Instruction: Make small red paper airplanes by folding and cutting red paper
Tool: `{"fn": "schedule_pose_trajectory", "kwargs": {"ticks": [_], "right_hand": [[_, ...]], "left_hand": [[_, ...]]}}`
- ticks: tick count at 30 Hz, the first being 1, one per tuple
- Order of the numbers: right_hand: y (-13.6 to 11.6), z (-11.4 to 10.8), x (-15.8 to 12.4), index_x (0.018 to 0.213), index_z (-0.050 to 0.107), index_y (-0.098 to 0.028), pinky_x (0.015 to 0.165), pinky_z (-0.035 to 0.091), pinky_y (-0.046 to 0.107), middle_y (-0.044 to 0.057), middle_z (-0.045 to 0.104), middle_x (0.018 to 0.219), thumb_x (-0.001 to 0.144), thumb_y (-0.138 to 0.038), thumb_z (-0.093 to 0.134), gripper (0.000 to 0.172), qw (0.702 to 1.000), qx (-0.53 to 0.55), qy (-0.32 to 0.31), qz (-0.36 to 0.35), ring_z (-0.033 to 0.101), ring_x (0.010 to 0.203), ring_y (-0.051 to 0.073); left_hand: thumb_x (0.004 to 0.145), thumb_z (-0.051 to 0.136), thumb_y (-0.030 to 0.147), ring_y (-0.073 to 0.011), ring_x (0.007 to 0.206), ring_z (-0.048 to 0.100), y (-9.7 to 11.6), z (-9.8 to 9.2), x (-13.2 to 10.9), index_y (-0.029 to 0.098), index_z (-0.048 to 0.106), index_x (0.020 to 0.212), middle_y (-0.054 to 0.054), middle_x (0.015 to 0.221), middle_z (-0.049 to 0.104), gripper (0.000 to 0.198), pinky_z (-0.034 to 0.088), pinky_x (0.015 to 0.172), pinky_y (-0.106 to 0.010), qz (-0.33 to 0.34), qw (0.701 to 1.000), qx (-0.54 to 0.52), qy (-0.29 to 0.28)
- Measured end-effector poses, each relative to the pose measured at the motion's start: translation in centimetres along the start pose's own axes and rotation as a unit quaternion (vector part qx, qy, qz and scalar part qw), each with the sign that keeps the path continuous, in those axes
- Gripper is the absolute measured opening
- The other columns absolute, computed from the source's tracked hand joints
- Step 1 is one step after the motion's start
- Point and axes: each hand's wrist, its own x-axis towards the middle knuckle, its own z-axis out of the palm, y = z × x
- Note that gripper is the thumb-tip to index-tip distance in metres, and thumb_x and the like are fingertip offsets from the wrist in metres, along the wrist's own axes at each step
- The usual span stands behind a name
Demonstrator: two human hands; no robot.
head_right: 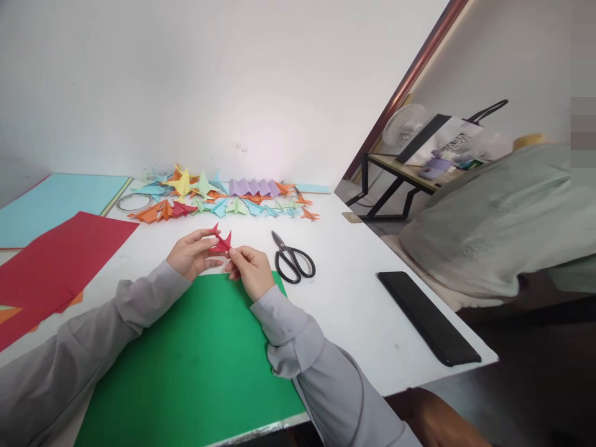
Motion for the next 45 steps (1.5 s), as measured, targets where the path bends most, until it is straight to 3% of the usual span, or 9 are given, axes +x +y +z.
{"fn": "schedule_pose_trajectory", "kwargs": {"ticks": [5, 10, 14, 19, 24, 33, 40, 45], "right_hand": [[-0.3, 0.0, -0.3, 0.069, 0.06, -0.016, 0.043, 0.04, 0.022, -0.002, 0.058, 0.053, 0.071, -0.05, 0.059, 0.034, 0.999, -0.038, -0.016, -0.035, 0.05, 0.041, 0.009], [-0.9, 0.0, -0.6, 0.064, 0.059, -0.017, 0.044, 0.04, 0.023, -0.001, 0.059, 0.054, 0.072, -0.048, 0.058, 0.032, 0.997, -0.04, -0.027, -0.06, 0.05, 0.043, 0.01], [-0.9, 0.0, -0.5, 0.068, 0.058, -0.017, 0.044, 0.04, 0.023, -0.001, 0.058, 0.056, 0.071, -0.048, 0.059, 0.031, 0.997, -0.04, -0.013, -0.065, 0.051, 0.045, 0.01], [-0.5, -0.2, -0.1, 0.083, 0.054, -0.019, 0.043, 0.042, 0.022, -0.003, 0.058, 0.064, 0.063, -0.035, 0.069, 0.029, 0.994, -0.009, 0.053, -0.095, 0.055, 0.053, 0.011], [-0.4, -0.3, 0.1, 0.075, 0.06, -0.018, 0.046, 0.044, 0.022, -0.002, 0.058, 0.065, 0.064, -0.026, 0.067, 0.015, 0.991, -0.022, 0.036, -0.126, 0.056, 0.056, 0.011], [-0.5, -0.2, 0.2, 0.066, 0.064, -0.017, 0.046, 0.044, 0.023, -0.002, 0.061, 0.055, 0.055, -0.027, 0.072, 0.017, 0.997, 0.011, 0.042, -0.06, 0.054, 0.049, 0.011], [-0.4, -0.4, 0.4, 0.061, 0.064, -0.016, 0.045, 0.042, 0.024, -0.002, 0.059, 0.046, 0.052, -0.027, 0.074, 0.018, 0.997, 0.071, 0.037, 0.001, 0.051, 0.043, 0.01], [-0.4, -0.5, 0.4, 0.061, 0.063, -0.016, 0.044, 0.041, 0.023, -0.003, 0.059, 0.045, 0.052, -0.023, 0.072, 0.014, 0.997, 0.063, 0.049, -0.002, 0.051, 0.042, 0.01]], "left_hand": [[0.052, 0.072, 0.011, -0.0132, 0.057, 0.06, 0.2, -0.1, -0.4, 0.012, 0.063, 0.072, -0.002, 0.063, 0.063, 0.022, 0.05, 0.05, -0.025, 0.015, 0.998, 0.019, -0.061], [0.05, 0.074, 0.011, -0.0132, 0.054, 0.06, 0.2, -0.2, -0.4, 0.01, 0.064, 0.065, -0.003, 0.057, 0.063, 0.019, 0.049, 0.051, -0.025, 0.008, 0.996, 0.034, -0.08], [0.047, 0.076, 0.013, -0.0133, 0.051, 0.061, -0.1, -0.2, -0.3, 0.009, 0.066, 0.066, -0.004, 0.056, 0.065, 0.022, 0.052, 0.058, -0.029, 0.014, 0.997, 0.044, -0.06], [0.046, 0.077, 0.016, -0.0138, 0.049, 0.061, -0.5, -0.1, -0.3, 0.01, 0.068, 0.067, -0.005, 0.056, 0.066, 0.023, 0.052, 0.058, -0.03, 0.053, 0.996, 0.071, -0.015], [0.043, 0.079, 0.017, -0.0128, 0.046, 0.059, -0.4, 0.1, -0.6, 0.01, 0.07, 0.066, -0.004, 0.051, 0.064, 0.025, 0.051, 0.055, -0.028, 0.054, 0.994, 0.092, -0.028], [0.04, 0.081, 0.019, -0.0123, 0.046, 0.058, -0.6, 0.2, -0.7, 0.01, 0.071, 0.066, -0.003, 0.048, 0.062, 0.029, 0.05, 0.055, -0.028, 0.042, 0.992, 0.113, -0.038], [0.046, 0.079, 0.026, -0.0117, 0.049, 0.058, -0.9, 0.3, -0.8, 0.011, 0.07, 0.068, -0.002, 0.052, 0.064, 0.028, 0.05, 0.055, -0.027, 0.047, 0.993, 0.1, -0.031], [0.046, 0.08, 0.028, -0.0125, 0.051, 0.059, -1.0, 0.3, -0.8, 0.012, 0.07, 0.067, -0.003, 0.055, 0.066, 0.028, 0.052, 0.057, -0.028, 0.049, 0.993, 0.099, -0.031]]}}
